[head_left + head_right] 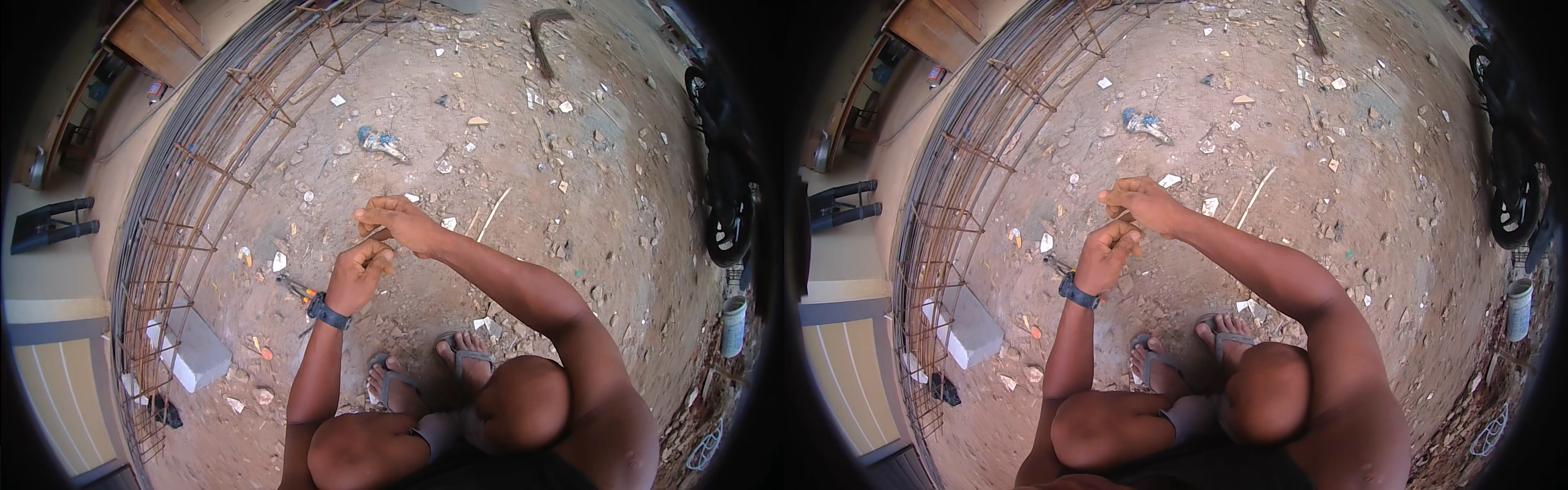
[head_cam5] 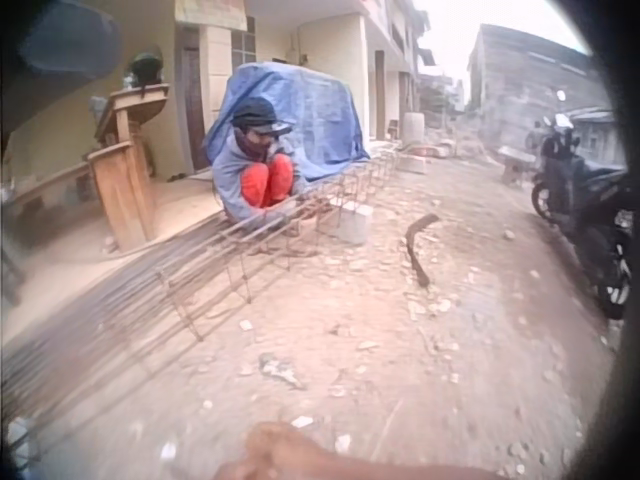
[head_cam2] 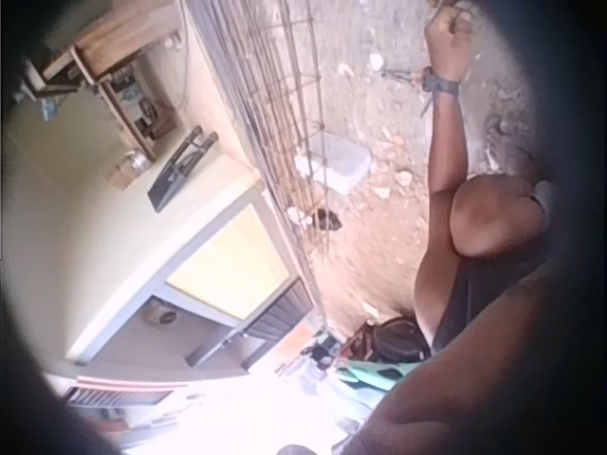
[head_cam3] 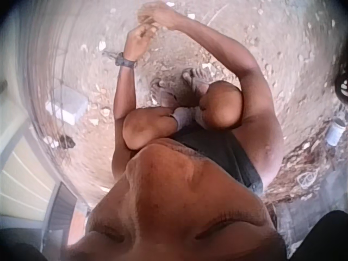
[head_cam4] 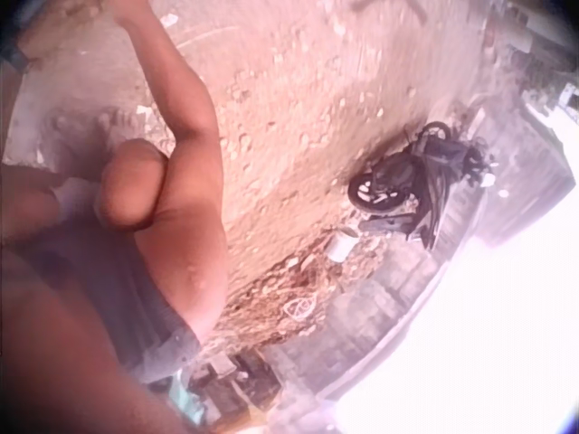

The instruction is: The person is assembling a rebar structure by tying metal rods together using pliers and wire. They repeatedly pick up wire, wrap it around intersections, and twist it to secure the joints.

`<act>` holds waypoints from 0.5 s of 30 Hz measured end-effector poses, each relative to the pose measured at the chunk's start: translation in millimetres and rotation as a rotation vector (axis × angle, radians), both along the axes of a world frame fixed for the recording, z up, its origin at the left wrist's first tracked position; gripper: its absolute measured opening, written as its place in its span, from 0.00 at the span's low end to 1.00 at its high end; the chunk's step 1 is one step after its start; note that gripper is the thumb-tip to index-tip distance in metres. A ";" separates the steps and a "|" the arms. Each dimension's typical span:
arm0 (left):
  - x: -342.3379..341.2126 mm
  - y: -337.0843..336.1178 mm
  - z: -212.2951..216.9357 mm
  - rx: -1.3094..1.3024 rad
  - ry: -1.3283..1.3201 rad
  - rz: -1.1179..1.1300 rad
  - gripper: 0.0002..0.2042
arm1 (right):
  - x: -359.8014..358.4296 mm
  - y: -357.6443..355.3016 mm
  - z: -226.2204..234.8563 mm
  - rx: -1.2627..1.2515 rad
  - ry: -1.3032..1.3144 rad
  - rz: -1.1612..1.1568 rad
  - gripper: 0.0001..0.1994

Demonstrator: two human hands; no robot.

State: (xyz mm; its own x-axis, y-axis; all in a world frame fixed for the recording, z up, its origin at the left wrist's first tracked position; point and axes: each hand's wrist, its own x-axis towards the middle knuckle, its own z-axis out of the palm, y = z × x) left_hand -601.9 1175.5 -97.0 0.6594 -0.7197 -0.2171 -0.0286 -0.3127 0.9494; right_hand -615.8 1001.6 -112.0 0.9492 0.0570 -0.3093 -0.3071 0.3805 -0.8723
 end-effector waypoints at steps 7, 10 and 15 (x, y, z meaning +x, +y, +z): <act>5.9 4.2 4.1 0.031 -0.070 -0.067 0.10 | -13.8 -29.5 19.3 -0.357 -0.277 -0.079 0.12; 13.0 19.1 3.8 0.046 -0.078 -0.080 0.10 | -27.3 -38.5 42.4 -0.958 -0.656 -0.019 0.16; 28.8 40.3 1.3 -0.018 0.143 -0.122 0.11 | -45.9 -7.9 42.0 -1.531 -1.045 0.337 0.28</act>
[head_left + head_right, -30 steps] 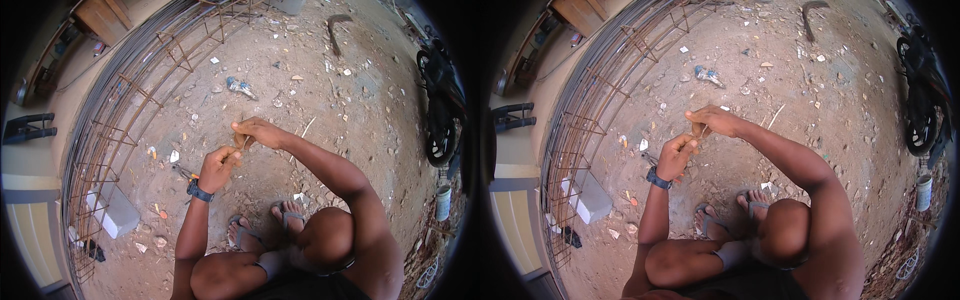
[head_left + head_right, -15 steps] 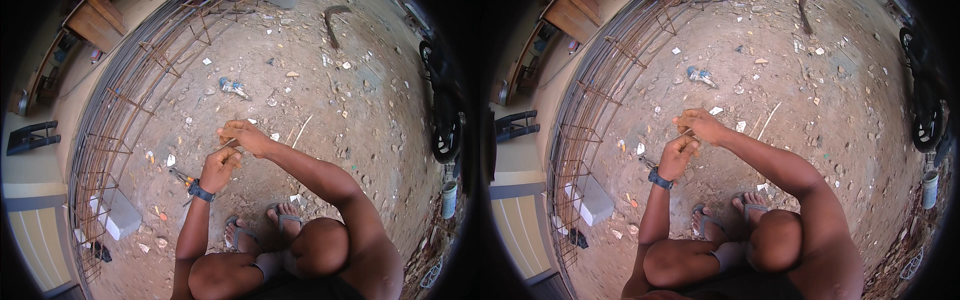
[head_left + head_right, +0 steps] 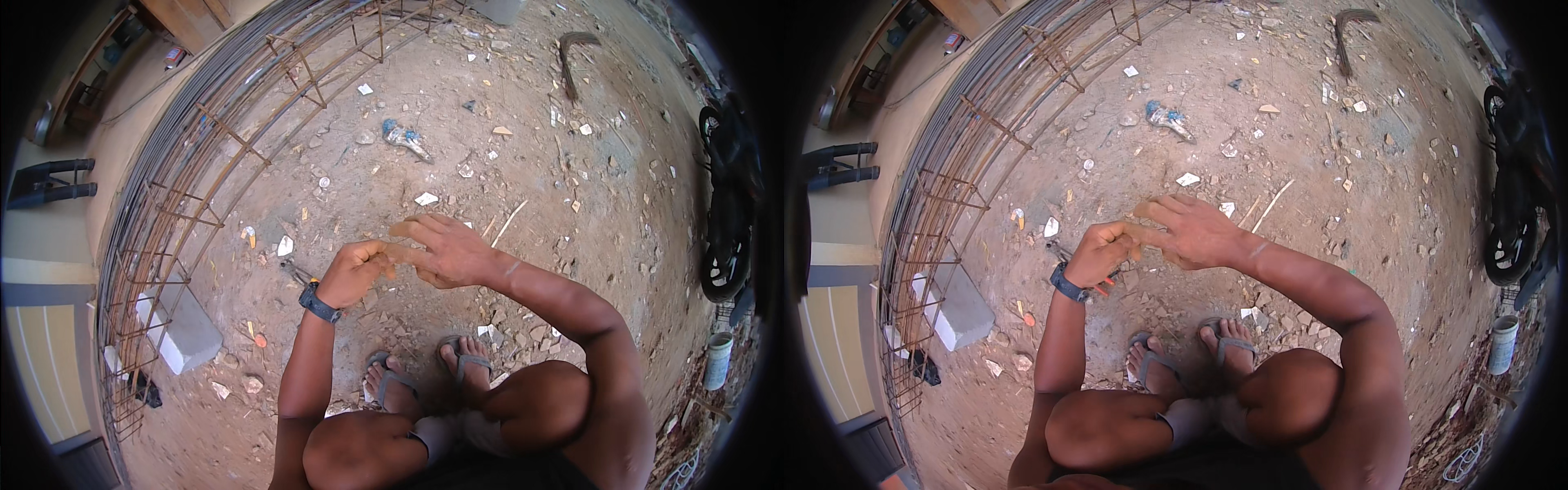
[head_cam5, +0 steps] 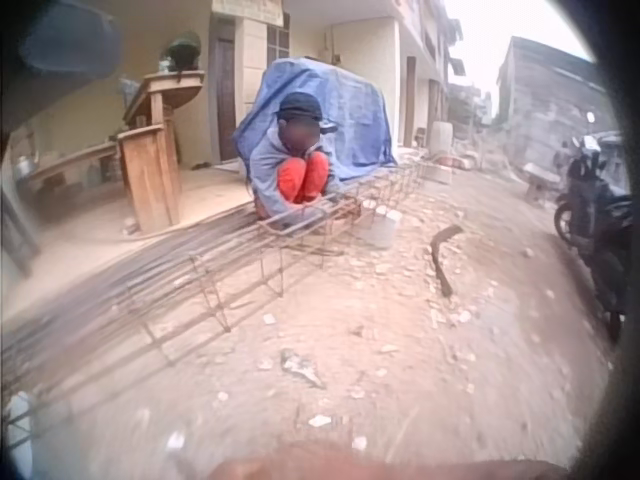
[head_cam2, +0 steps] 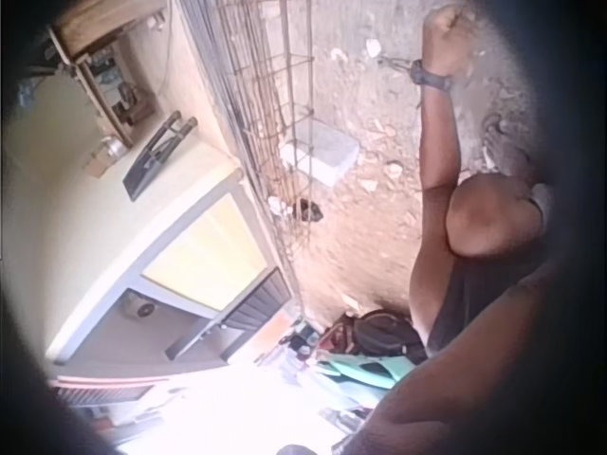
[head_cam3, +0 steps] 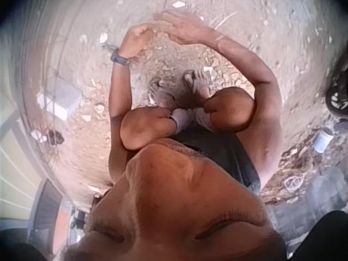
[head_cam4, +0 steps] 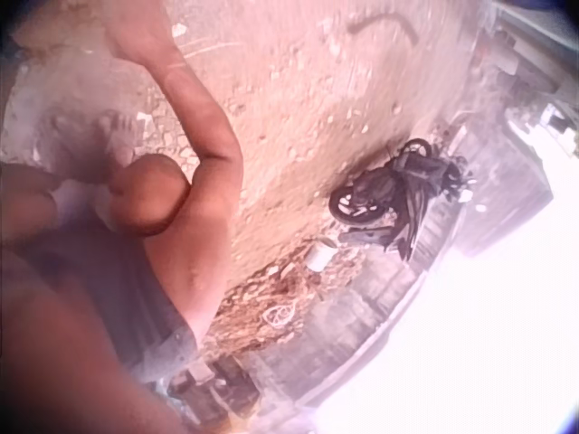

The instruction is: The person is assembling a rebar structure by tying metal rods together using pliers and wire. They repeatedly pick up wire, wrap it around intersections, and twist it to secure the joints.

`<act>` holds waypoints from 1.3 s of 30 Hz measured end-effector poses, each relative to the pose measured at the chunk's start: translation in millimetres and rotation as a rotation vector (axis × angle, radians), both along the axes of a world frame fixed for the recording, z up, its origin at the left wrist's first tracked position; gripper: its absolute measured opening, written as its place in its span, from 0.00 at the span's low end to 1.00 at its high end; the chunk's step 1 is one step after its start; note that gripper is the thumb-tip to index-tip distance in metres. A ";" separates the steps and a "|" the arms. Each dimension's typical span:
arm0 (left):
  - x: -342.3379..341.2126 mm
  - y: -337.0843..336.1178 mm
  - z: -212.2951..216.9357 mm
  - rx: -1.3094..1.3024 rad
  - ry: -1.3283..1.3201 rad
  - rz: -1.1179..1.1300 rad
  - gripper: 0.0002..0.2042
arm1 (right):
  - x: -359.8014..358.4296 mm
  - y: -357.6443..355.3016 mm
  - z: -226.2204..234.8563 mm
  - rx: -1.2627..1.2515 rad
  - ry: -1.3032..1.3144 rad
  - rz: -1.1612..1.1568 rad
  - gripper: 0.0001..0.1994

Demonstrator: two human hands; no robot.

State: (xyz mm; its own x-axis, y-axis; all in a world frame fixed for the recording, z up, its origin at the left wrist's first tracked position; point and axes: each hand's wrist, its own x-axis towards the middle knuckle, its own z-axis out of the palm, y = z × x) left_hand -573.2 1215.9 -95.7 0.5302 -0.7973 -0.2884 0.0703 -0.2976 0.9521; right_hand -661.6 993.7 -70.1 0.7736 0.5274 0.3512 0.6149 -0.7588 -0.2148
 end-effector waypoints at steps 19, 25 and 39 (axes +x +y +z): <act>-22.9 10.4 -28.9 -0.002 -0.905 0.082 0.06 | 21.4 17.6 -36.9 0.845 1.320 -0.406 0.10; -28.0 18.2 -46.2 -0.051 -0.481 0.044 0.05 | 10.2 15.7 -51.9 0.669 1.305 -0.369 0.12; -27.9 35.5 -37.8 -0.074 -0.608 0.073 0.03 | 0.0 42.6 -33.4 0.586 1.227 -0.428 0.12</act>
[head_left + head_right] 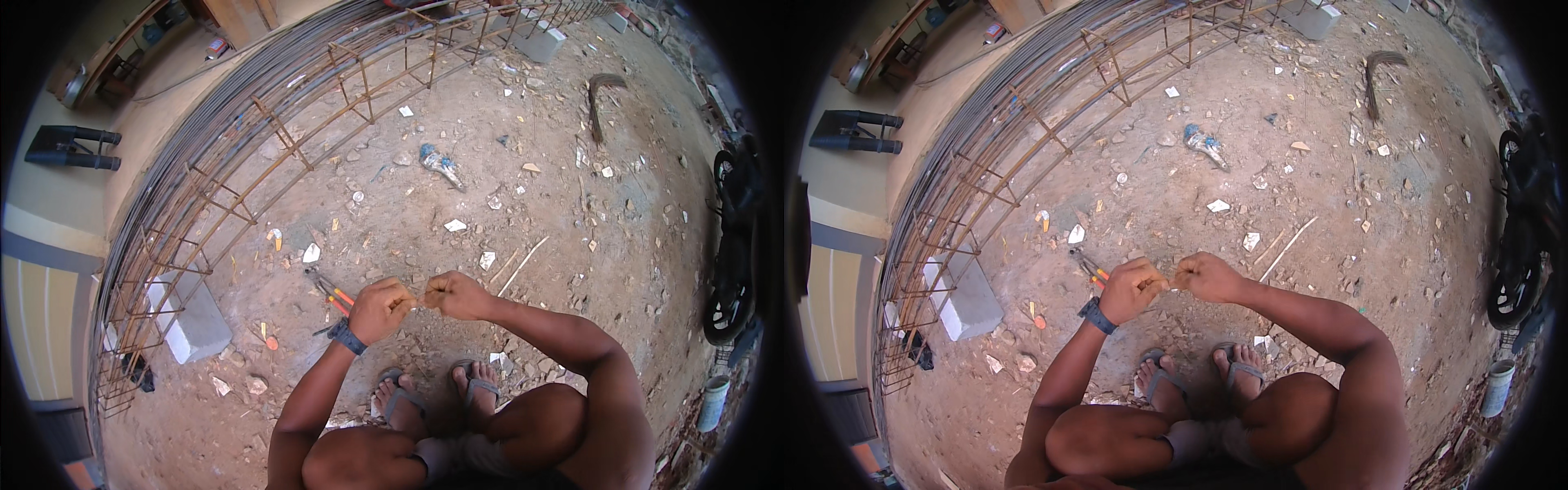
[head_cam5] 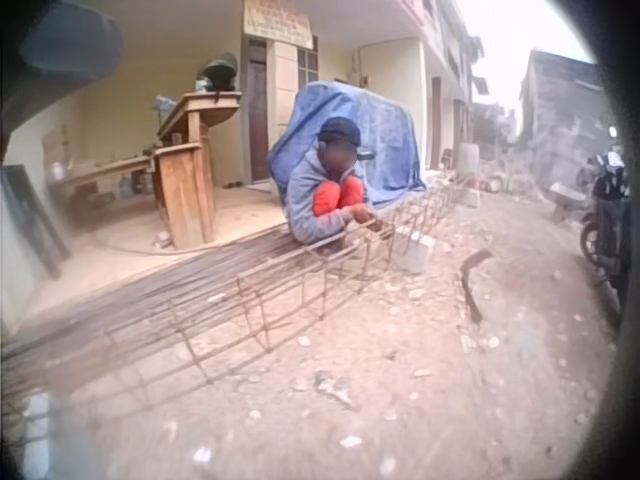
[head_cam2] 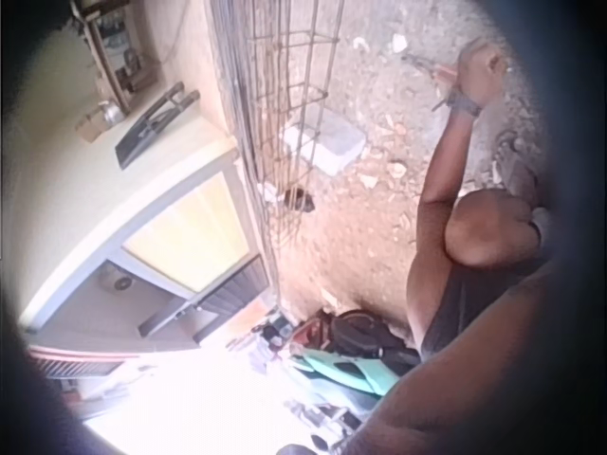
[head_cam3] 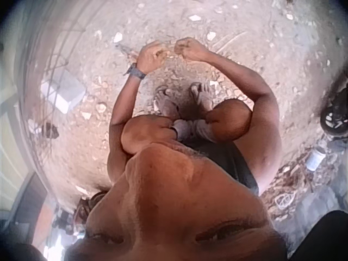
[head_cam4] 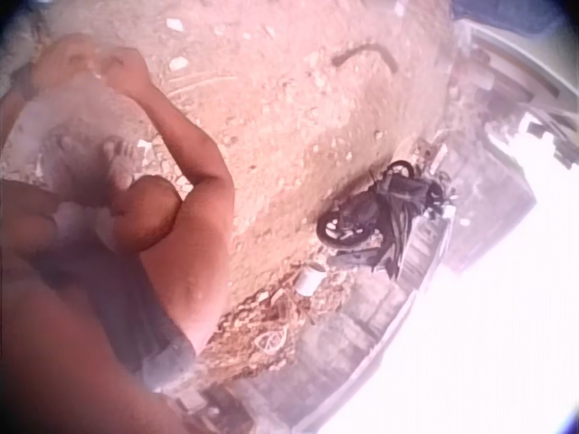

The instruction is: The person is assembling a rebar structure by tying metal rods together using pliers and wire. They repeatedly pick up wire, wrap it around intersections, and twist it to secure the joints.

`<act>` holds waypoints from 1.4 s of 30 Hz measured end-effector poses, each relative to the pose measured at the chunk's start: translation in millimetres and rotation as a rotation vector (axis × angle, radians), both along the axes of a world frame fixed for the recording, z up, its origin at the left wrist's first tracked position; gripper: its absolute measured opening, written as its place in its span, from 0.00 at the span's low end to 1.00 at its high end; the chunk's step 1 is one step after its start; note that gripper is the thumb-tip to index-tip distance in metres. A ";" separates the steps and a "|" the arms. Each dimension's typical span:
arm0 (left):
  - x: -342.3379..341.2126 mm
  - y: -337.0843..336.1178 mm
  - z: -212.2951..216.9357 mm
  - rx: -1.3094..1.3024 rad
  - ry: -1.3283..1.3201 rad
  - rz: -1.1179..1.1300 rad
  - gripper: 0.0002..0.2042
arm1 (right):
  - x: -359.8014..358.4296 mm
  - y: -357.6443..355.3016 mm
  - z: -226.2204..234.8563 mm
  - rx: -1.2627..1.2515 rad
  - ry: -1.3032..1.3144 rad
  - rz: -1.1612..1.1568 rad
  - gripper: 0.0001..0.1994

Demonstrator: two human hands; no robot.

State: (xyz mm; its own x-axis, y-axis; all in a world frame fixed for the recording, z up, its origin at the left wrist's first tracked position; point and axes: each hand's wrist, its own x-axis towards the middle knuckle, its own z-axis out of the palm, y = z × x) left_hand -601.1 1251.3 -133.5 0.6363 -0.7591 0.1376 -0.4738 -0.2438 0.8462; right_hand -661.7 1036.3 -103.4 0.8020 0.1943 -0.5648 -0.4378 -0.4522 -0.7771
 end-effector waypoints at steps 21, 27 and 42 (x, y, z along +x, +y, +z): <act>-7.2 8.6 -0.3 -0.016 -0.332 -0.072 0.05 | -18.2 1.5 -35.3 0.442 0.358 -0.239 0.17; -9.3 20.7 -8.0 -0.042 -0.034 -0.042 0.02 | -24.8 8.6 -18.2 -0.440 -1.025 0.390 0.11; -22.2 16.7 -7.8 0.067 0.120 0.052 0.03 | -42.8 -2.1 -21.7 -0.324 -0.904 0.037 0.16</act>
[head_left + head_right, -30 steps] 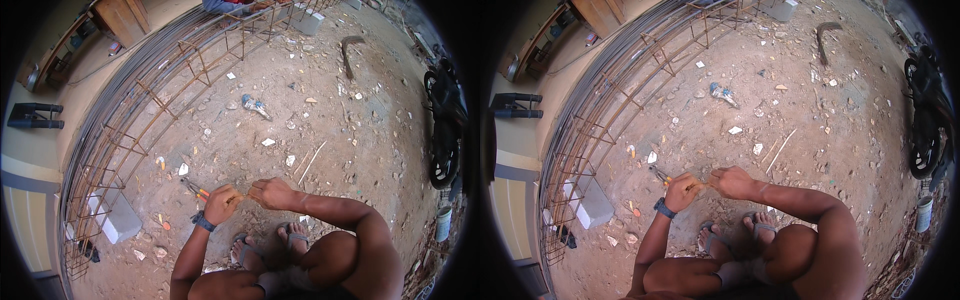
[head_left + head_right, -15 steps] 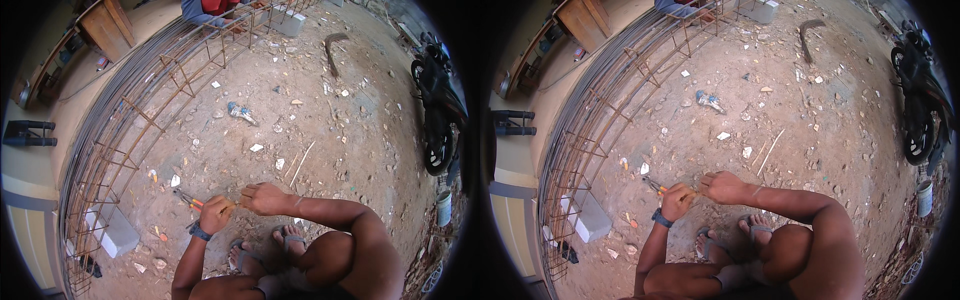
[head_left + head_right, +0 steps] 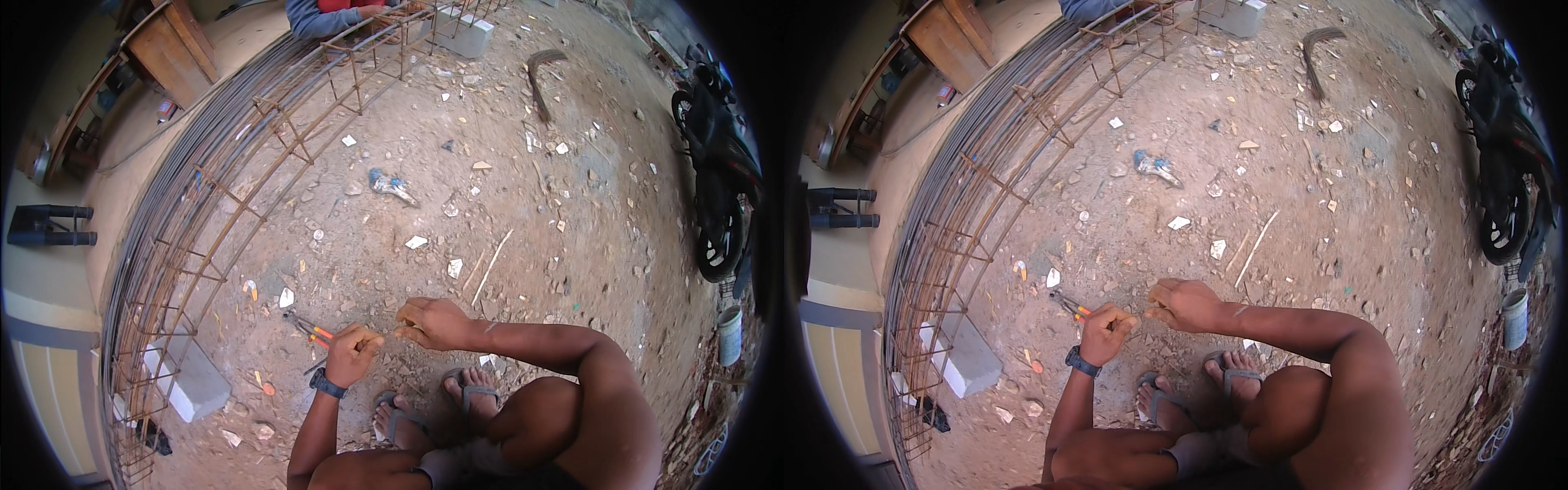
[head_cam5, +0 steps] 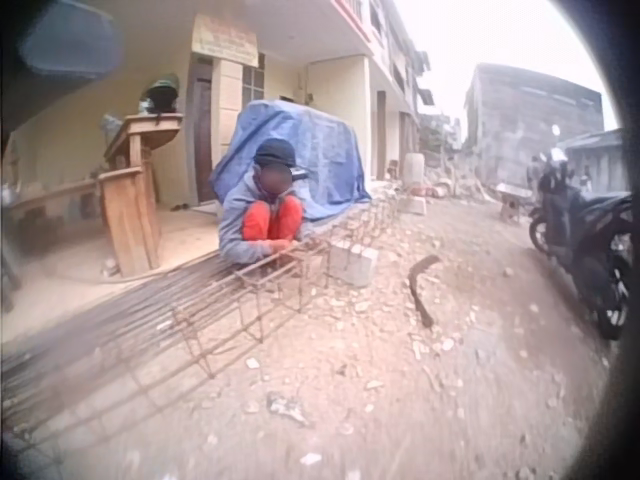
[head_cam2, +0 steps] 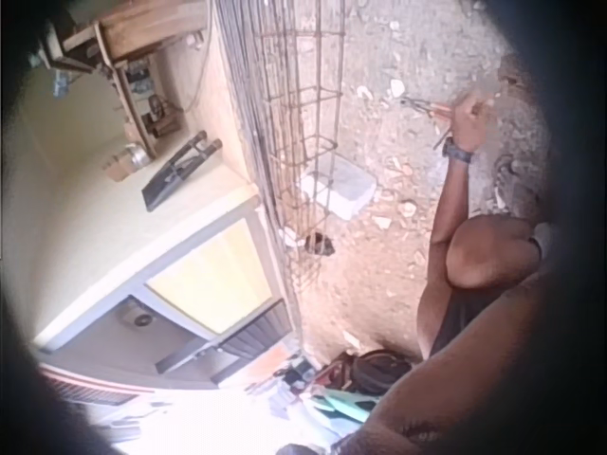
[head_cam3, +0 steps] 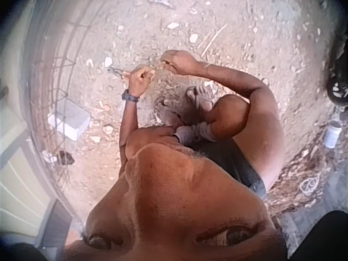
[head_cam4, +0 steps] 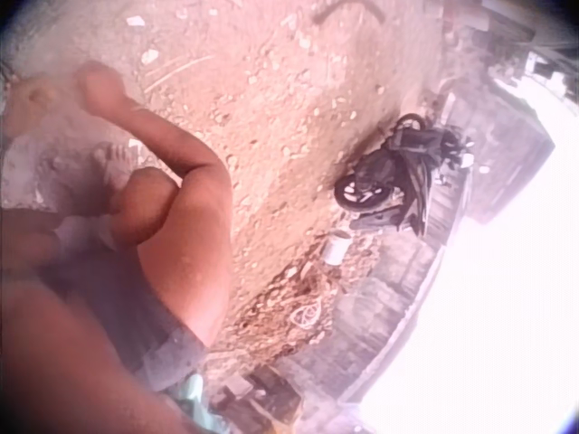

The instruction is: The person is assembling a rebar structure by tying metal rods together using pliers and wire. They repeatedly pick up wire, wrap it around intersections, and twist it to secure the joints.

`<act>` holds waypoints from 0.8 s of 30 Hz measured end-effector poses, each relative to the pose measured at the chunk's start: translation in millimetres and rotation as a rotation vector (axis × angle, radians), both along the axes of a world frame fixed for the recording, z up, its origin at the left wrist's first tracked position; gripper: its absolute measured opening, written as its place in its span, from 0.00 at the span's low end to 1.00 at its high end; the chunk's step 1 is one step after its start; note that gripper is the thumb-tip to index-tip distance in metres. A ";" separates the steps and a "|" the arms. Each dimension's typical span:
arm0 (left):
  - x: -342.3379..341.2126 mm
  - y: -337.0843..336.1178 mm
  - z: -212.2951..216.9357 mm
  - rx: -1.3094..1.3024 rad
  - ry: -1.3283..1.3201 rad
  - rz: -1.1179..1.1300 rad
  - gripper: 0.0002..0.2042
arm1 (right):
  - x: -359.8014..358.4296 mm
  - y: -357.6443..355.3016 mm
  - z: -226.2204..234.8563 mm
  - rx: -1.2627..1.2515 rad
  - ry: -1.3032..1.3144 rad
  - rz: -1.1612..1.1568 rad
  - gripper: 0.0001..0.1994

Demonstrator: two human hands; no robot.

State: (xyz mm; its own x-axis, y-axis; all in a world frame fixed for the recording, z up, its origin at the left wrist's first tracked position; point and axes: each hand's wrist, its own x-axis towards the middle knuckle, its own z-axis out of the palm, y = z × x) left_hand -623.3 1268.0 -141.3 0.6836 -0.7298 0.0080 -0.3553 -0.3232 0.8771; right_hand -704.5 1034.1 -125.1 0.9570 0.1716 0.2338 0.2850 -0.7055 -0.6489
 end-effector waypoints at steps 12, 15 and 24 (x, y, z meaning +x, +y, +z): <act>-4.4 -35.8 -5.7 -0.054 -0.485 -0.126 0.04 | 11.3 -42.8 -39.4 0.983 1.405 -0.100 0.14; -6.7 -35.7 -2.3 -0.026 -0.505 -0.201 0.08 | 9.4 -43.7 -47.5 1.018 1.466 0.007 0.11; -13.4 -36.4 9.8 0.001 -0.585 -0.303 0.08 | 13.4 -40.5 -61.5 0.852 1.511 0.235 0.11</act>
